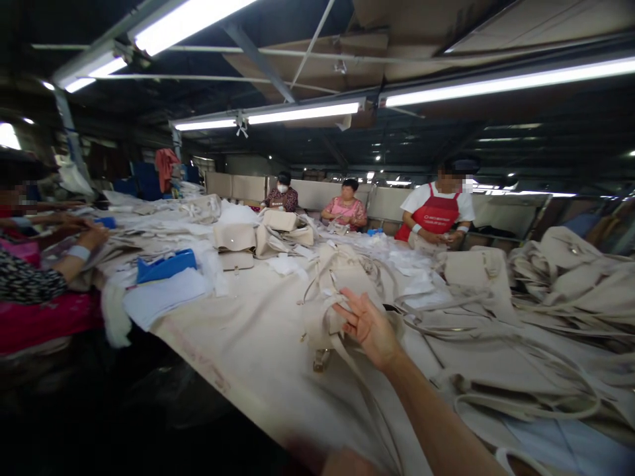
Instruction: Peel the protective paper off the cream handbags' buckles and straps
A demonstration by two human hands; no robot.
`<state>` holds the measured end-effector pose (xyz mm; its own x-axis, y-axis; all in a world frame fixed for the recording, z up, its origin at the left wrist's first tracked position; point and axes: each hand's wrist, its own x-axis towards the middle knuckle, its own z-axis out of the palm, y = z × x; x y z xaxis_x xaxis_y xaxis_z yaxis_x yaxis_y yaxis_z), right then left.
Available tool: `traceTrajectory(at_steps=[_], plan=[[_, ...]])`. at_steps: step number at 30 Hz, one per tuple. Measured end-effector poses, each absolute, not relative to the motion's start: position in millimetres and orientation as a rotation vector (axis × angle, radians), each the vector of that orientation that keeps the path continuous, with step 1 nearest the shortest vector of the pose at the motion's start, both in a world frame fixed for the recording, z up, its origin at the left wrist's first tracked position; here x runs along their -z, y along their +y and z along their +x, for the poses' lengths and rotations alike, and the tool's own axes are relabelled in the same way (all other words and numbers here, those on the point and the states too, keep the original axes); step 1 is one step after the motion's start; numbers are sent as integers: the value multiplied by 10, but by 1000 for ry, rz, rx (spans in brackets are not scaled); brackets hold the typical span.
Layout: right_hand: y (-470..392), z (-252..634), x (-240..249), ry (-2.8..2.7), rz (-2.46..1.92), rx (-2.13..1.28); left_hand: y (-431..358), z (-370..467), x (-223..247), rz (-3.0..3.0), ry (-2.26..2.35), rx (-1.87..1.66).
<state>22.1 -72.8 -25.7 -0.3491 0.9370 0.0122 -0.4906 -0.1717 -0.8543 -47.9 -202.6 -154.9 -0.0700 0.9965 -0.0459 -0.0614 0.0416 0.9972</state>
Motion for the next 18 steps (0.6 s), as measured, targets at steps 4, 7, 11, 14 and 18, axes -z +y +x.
traceTrajectory(at_steps=[4,7,11,14,18], plan=[[-710,303,221,-943,-630,-1737,-1766,-749,1429,1176,1463,-1457],[-764,321,285,-912,-606,-1713,-1491,-963,1306,1164,1421,-1561],[-771,256,492,-933,-523,-1726,-1183,-1023,1418,943,1257,-1464],[-673,237,613,-960,-480,-1709,-1013,-1084,1572,672,1172,-1363],[-600,304,659,-900,-463,-1692,-1021,-1193,1503,608,1186,-1189]])
